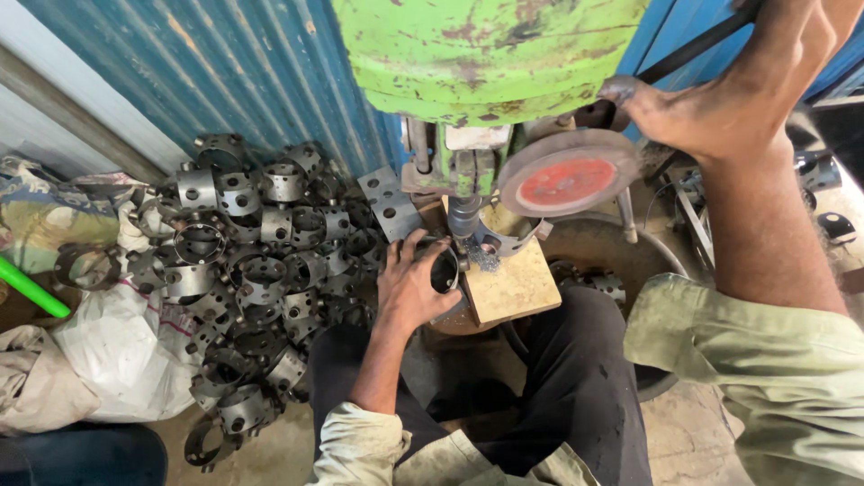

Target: The person places a cylindrical metal piece onto a wooden support and lowers the lever of a drill press to drill into it, handling various components throughout.

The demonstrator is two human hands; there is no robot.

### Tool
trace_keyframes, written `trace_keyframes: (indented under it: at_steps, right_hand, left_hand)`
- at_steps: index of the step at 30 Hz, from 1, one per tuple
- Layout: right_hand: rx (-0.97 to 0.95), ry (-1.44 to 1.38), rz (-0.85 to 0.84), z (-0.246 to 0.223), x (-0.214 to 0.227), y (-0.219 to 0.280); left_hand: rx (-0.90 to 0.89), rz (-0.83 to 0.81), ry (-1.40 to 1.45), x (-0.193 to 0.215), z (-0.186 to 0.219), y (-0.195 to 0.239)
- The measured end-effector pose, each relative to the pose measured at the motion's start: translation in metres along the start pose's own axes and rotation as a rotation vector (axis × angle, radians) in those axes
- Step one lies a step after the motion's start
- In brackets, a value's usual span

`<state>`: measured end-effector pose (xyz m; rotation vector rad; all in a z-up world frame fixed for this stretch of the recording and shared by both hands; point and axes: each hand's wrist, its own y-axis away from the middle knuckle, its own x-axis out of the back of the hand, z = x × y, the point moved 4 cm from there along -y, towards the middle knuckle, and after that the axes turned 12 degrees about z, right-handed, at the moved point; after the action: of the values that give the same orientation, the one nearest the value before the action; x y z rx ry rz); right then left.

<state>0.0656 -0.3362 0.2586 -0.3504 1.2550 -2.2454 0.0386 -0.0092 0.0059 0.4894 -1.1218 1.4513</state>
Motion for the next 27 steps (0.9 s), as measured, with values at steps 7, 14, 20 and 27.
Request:
trace_keyframes:
  at_steps: [7,14,20,27]
  right_hand:
    - [-0.389,0.021,-0.147,-0.056,0.048,-0.012]
    - [-1.101,-0.154,-0.752,-0.103,0.065,0.0]
    - [-1.724,-0.435,-0.617,-0.103,0.049,0.039]
    - [-1.909,-0.587,-0.68,-0.027,0.006,0.037]
  left_hand:
    - [0.007,0.065,-0.037,-0.01,-0.002,-0.005]
    - [0.026,0.029,-0.074,-0.014,-0.004,-0.01]
    - [0.062,-0.048,-0.095,-0.008,-0.004,-0.008]
    - [0.064,-0.029,-0.098,-0.007,-0.001,-0.01]
